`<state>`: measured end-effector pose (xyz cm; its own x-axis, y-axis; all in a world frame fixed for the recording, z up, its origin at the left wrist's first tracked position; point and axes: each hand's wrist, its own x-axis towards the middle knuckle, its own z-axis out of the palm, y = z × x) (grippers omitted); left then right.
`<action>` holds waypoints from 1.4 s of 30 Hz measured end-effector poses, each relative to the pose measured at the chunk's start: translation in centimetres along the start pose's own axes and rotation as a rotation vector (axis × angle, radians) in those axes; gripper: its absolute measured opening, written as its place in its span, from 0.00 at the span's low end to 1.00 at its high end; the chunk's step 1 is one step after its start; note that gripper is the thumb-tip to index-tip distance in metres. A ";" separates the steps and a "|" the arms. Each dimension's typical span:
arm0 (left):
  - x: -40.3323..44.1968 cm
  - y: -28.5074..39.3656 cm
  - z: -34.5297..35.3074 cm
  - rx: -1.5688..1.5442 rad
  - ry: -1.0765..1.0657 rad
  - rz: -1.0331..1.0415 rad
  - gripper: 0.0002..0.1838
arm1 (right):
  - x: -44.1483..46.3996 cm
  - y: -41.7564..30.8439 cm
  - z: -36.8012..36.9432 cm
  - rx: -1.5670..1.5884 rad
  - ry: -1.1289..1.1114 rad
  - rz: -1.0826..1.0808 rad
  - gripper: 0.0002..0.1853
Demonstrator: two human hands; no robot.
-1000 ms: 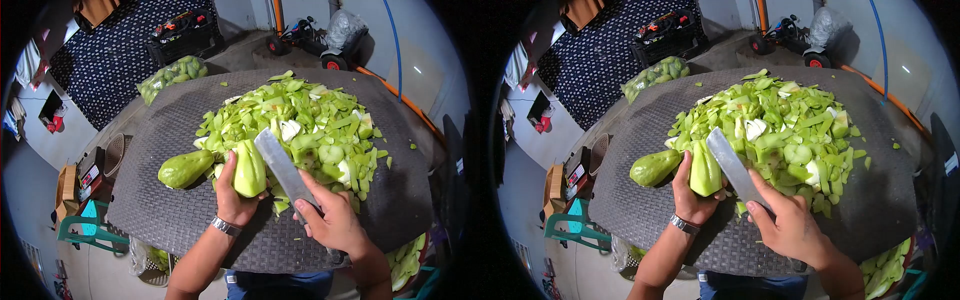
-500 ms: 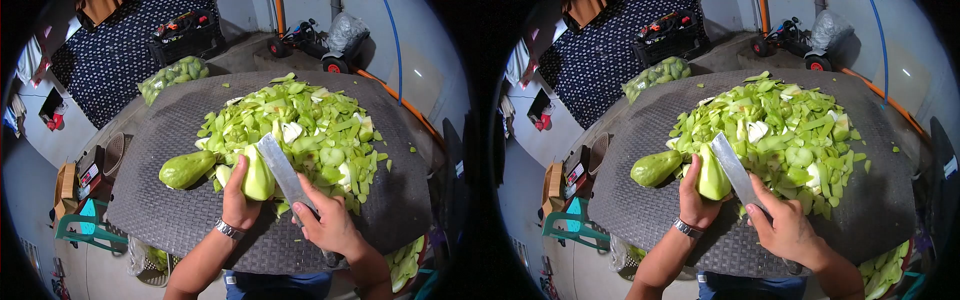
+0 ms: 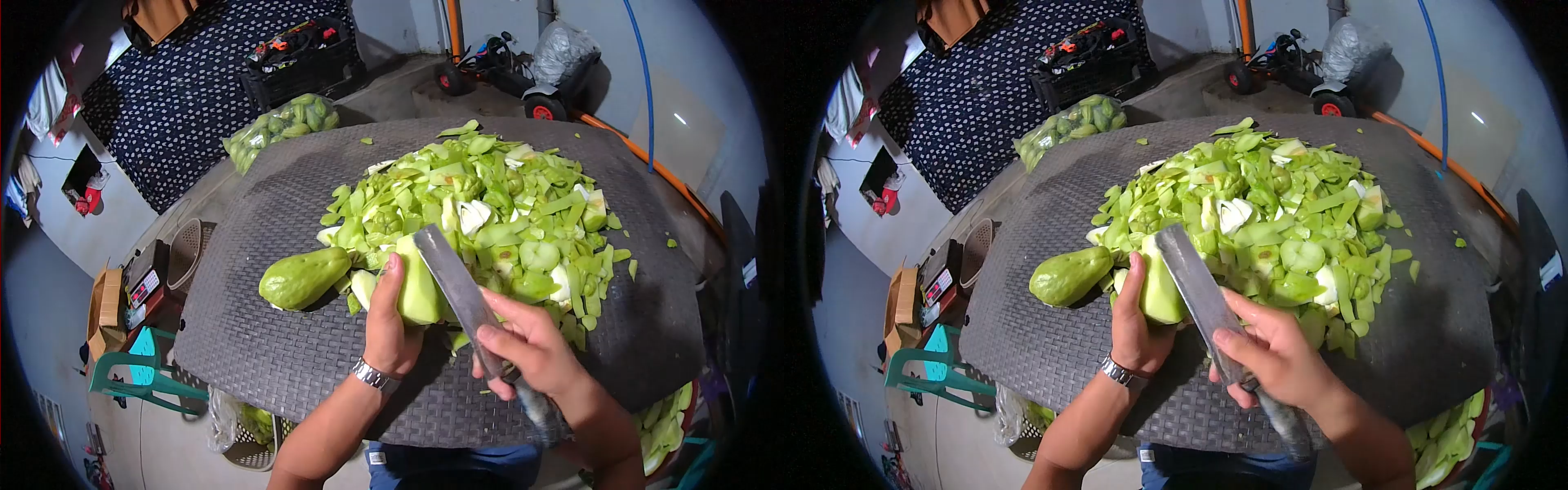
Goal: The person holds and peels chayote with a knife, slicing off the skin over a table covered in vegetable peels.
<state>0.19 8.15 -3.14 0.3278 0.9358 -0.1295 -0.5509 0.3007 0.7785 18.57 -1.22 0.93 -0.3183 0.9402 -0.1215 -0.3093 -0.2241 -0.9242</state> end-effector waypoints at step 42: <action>0.7 0.6 -1.8 -0.244 -0.088 -0.174 0.26 | -1.2 -0.5 0.4 -0.228 0.214 -0.040 0.28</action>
<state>-1.31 9.34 -3.86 0.4930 0.8499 -0.1858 -0.6453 0.5005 0.5771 18.79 -2.36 1.72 -0.1068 0.9851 -0.1345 -0.1011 -0.1454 -0.9842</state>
